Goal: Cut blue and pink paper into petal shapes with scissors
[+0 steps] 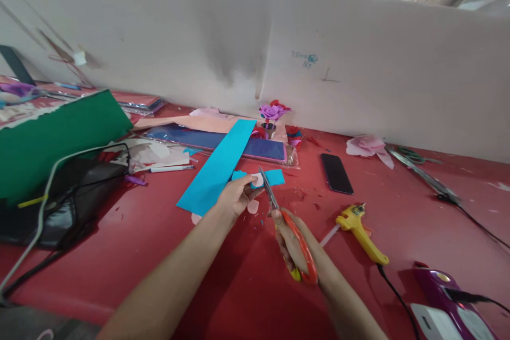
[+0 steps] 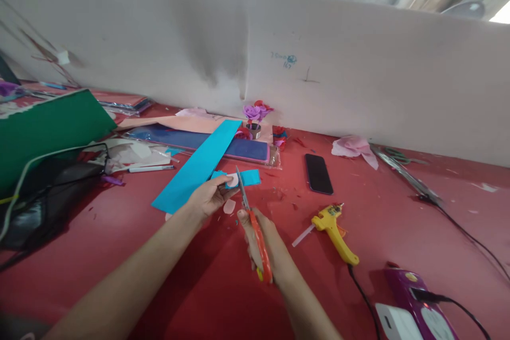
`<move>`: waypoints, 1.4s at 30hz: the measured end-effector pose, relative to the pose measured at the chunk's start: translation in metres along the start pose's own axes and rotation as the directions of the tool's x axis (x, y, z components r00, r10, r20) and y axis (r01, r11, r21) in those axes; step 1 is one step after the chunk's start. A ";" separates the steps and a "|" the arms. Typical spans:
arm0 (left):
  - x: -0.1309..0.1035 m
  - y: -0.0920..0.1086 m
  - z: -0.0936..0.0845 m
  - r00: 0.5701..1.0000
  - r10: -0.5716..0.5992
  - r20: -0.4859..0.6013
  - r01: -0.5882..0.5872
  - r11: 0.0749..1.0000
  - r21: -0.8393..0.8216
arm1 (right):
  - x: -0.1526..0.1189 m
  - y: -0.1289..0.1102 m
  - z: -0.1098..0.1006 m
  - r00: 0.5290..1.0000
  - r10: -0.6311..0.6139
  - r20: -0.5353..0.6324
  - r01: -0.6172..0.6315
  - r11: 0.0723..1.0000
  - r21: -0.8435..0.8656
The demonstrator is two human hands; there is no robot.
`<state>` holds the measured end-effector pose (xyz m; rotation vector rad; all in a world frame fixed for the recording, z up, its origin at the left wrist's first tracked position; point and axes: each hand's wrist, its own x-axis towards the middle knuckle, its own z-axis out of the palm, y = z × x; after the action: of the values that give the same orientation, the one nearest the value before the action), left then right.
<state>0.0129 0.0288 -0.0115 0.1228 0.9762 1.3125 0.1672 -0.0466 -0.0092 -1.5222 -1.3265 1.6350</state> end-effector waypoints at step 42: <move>-0.064 -0.021 0.021 0.973 0.120 0.199 -0.145 0.982 0.117 | -0.011 -0.025 0.001 0.902 -0.319 -0.292 0.397 0.878 0.268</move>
<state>0.0464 -0.0229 0.0227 0.4145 0.9010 1.3309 0.1632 -0.0472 0.0181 -1.1513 -1.0714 1.3057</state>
